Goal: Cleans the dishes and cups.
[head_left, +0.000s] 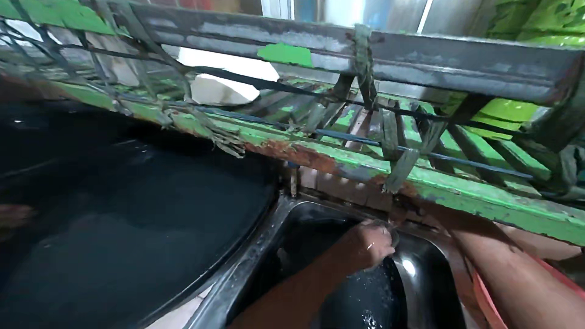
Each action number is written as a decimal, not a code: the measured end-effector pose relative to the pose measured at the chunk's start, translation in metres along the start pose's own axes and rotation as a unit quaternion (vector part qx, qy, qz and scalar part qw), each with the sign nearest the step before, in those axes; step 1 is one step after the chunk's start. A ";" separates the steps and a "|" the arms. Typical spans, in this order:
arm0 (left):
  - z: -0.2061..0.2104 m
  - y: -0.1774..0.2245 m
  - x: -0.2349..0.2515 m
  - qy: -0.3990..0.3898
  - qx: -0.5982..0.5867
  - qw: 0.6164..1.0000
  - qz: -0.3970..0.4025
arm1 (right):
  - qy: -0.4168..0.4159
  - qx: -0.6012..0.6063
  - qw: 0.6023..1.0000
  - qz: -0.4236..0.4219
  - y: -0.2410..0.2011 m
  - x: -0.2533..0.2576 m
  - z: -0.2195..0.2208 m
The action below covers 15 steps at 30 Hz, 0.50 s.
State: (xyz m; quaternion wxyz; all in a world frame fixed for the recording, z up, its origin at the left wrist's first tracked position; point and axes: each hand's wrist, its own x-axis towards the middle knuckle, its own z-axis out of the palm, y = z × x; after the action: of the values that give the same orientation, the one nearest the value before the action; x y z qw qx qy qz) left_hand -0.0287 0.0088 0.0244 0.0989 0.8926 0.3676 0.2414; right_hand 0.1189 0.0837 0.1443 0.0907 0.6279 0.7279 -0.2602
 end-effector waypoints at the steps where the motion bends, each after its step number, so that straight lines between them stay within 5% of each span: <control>1: 0.002 -0.004 -0.008 0.047 0.007 0.998 0.049 | -0.011 -0.007 1.000 0.018 -0.008 0.006 0.001; 7: -0.017 0.005 -0.012 -0.030 0.028 0.999 0.013 | -0.016 0.102 0.992 -0.065 0.010 0.005 -0.001; 11: -0.010 0.002 -0.006 0.106 0.059 0.989 0.090 | 0.183 0.054 0.974 -0.119 0.014 -0.030 0.024; 13: -0.009 -0.003 -0.004 0.136 0.085 0.979 0.126 | 0.353 0.018 0.926 -0.129 0.014 -0.018 0.048; 15: -0.017 -0.006 -0.006 0.108 0.064 0.986 0.110 | 0.355 0.021 0.928 -0.110 0.007 -0.019 0.051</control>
State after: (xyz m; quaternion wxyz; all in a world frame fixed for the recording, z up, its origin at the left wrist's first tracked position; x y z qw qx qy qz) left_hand -0.0440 0.0090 0.0349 -0.0259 0.9009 0.2902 0.3217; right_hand 0.1193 0.0428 0.1077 -0.2161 0.5967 0.7716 -0.0441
